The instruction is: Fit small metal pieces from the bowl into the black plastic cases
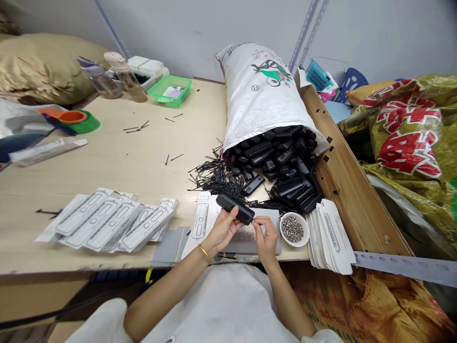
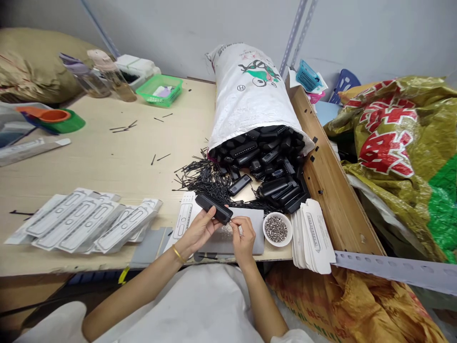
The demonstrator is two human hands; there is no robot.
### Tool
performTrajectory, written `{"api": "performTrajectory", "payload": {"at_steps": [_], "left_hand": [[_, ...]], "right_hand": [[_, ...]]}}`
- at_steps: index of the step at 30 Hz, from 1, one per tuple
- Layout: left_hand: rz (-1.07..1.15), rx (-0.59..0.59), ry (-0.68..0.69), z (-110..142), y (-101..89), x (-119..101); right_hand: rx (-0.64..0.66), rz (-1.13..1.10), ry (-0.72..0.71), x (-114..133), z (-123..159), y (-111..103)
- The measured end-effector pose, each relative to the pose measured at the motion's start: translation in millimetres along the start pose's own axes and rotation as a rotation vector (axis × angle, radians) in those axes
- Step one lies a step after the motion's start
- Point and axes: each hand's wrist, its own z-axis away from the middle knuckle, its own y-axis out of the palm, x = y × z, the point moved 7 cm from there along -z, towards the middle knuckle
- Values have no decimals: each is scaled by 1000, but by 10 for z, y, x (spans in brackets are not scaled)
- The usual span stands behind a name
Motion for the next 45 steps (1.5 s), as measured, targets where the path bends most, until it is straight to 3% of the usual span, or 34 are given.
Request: {"api": "performTrajectory", "payload": {"at_steps": [4,10,13,16,18,20,23,26,30,38,41,43,45], "left_hand": [[-31,1,10,51,23,-19],[21,-46,-26,76,-9,182],[2,-56,-47,112,20,148],[-116,0,121,230,111,-174],[-228,48,324,322,153,-395],[-379,62,405,315,125,-401],[-511,-67,232,60,-111,-102],[-326,-99,161,-161,-231,45],[-178,-3,68,-201,-133,28],[-183,95,-45,-167,-22,102],[-187,140,-120,-164,7,161],[-183,209,-220,-121,75,236],[-180,353,-365,-13,196,346]], "right_hand": [[130,120,-140,145,-38,-54],[167,138,-181,268,-44,-68],[198,140,-183,259,-42,-76],[221,119,-108,139,-55,-161],[131,111,-17,19,-75,-305],[5,132,54,-82,-82,-453],[-8,194,39,-130,-93,-490],[19,241,4,-141,-126,-471],[30,258,45,-195,-176,-481],[87,180,215,-398,-162,-454],[58,7,375,-530,-199,-396],[52,-262,508,-572,-237,-261],[170,-564,632,-498,-264,-18]]}}
